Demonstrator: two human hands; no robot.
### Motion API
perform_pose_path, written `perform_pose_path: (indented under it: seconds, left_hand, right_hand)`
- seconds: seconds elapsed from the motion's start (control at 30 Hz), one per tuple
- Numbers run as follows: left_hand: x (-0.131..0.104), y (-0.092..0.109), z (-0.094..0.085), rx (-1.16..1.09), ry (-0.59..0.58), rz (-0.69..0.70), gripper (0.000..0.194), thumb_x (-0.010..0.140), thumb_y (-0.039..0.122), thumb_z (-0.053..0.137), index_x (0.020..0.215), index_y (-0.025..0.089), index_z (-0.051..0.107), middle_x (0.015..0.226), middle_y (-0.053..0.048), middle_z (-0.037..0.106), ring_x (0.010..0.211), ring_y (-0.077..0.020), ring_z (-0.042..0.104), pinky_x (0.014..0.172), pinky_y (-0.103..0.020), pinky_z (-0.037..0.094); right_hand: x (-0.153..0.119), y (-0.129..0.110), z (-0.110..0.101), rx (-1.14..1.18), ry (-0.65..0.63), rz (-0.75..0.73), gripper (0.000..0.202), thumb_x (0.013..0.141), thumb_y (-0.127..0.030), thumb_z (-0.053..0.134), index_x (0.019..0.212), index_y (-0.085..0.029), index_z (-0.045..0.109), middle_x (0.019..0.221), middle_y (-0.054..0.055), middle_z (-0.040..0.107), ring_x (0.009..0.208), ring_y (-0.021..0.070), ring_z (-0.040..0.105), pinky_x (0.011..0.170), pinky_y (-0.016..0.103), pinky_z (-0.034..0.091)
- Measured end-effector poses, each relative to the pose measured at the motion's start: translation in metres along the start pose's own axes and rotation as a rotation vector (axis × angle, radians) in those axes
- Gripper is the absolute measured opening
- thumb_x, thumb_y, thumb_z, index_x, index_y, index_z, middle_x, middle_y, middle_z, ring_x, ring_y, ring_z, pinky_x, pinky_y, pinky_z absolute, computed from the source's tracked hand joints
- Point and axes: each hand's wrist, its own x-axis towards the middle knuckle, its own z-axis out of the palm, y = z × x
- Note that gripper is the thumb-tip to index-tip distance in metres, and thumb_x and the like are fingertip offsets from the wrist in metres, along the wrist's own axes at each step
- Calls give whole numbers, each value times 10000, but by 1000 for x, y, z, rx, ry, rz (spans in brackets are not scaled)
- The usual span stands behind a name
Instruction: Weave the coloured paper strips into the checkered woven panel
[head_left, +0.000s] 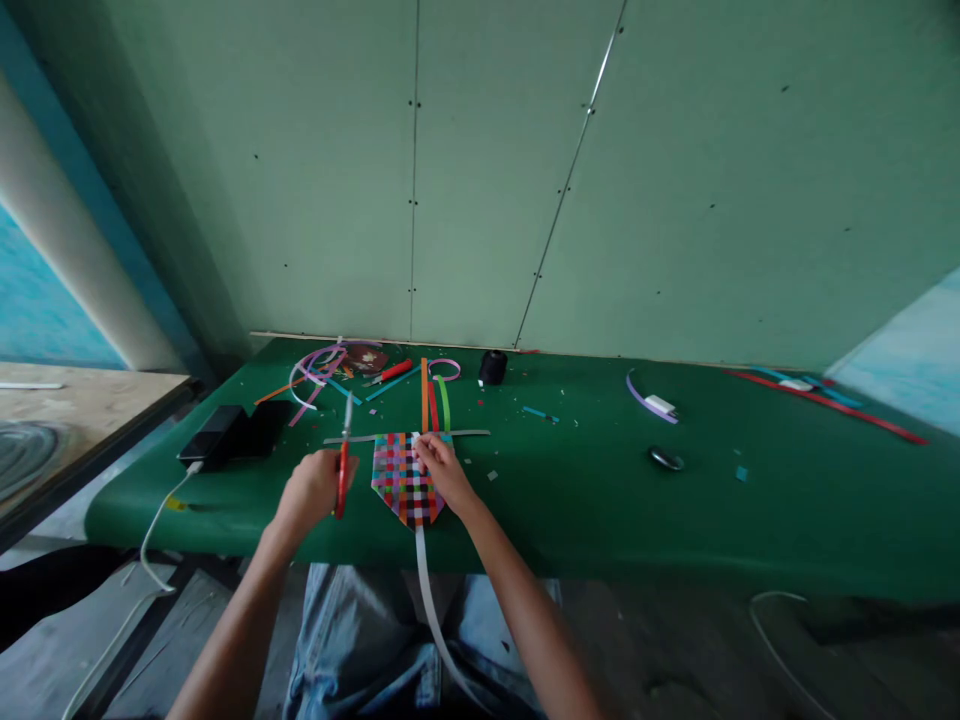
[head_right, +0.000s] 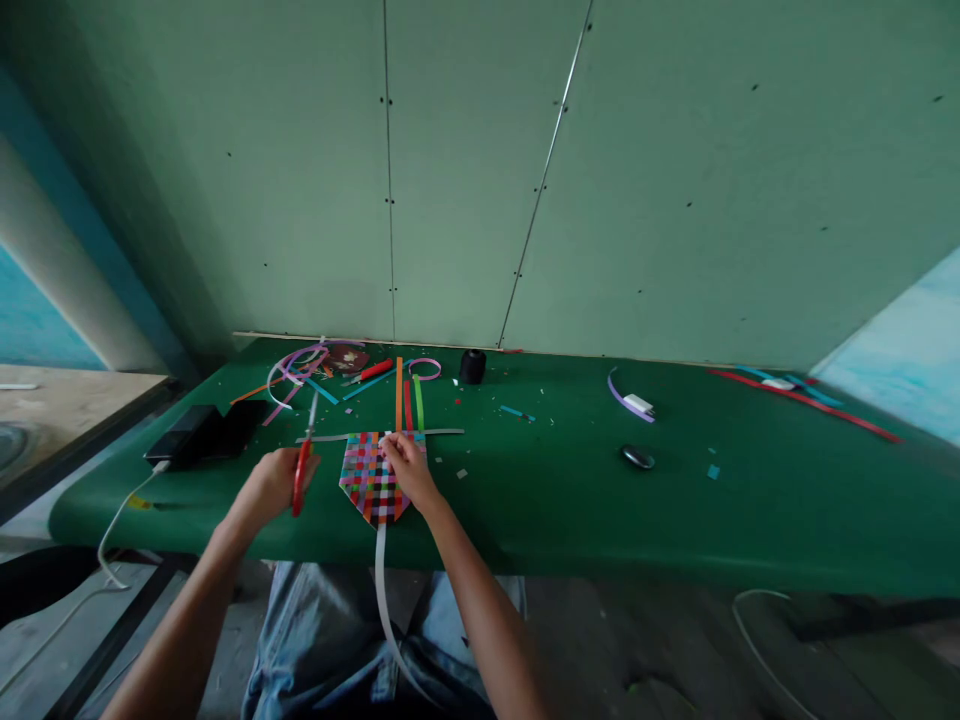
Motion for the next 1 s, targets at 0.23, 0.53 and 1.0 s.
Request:
perform_pose_path:
  seconds: [0.23,0.53,1.0]
  left_hand:
    - [-17,-4,3,158,21,-27,335,1064,416,373,1132,181,602,1131,-156,753,1032,-314,741,810,-360,506]
    - [5,87,35,220,10,109,467,1028,422,429,1279,79,625,1235,-260,708,1153,-389,702,995,-537,498]
    - [14,97,34,194,-49,127,437,1040,308,360,1228,60,666,1209,-265,734,1116,-369,735,952,-511,542]
  right_hand:
    - [4,2,1,126,74,28,396,918,-641,674,947,-247,666,650,-48,494,597,151,457,598,290,401]
    - [17,26,-5,330,314,105,358,741,-541,786,856,-225,662,665,-42,533,580,127,457,552,258,381]
    - [13,26,-2,224,287,52,337,823,-527,755,962,-222,723,948,42,722,838,211,665,744,307,523]
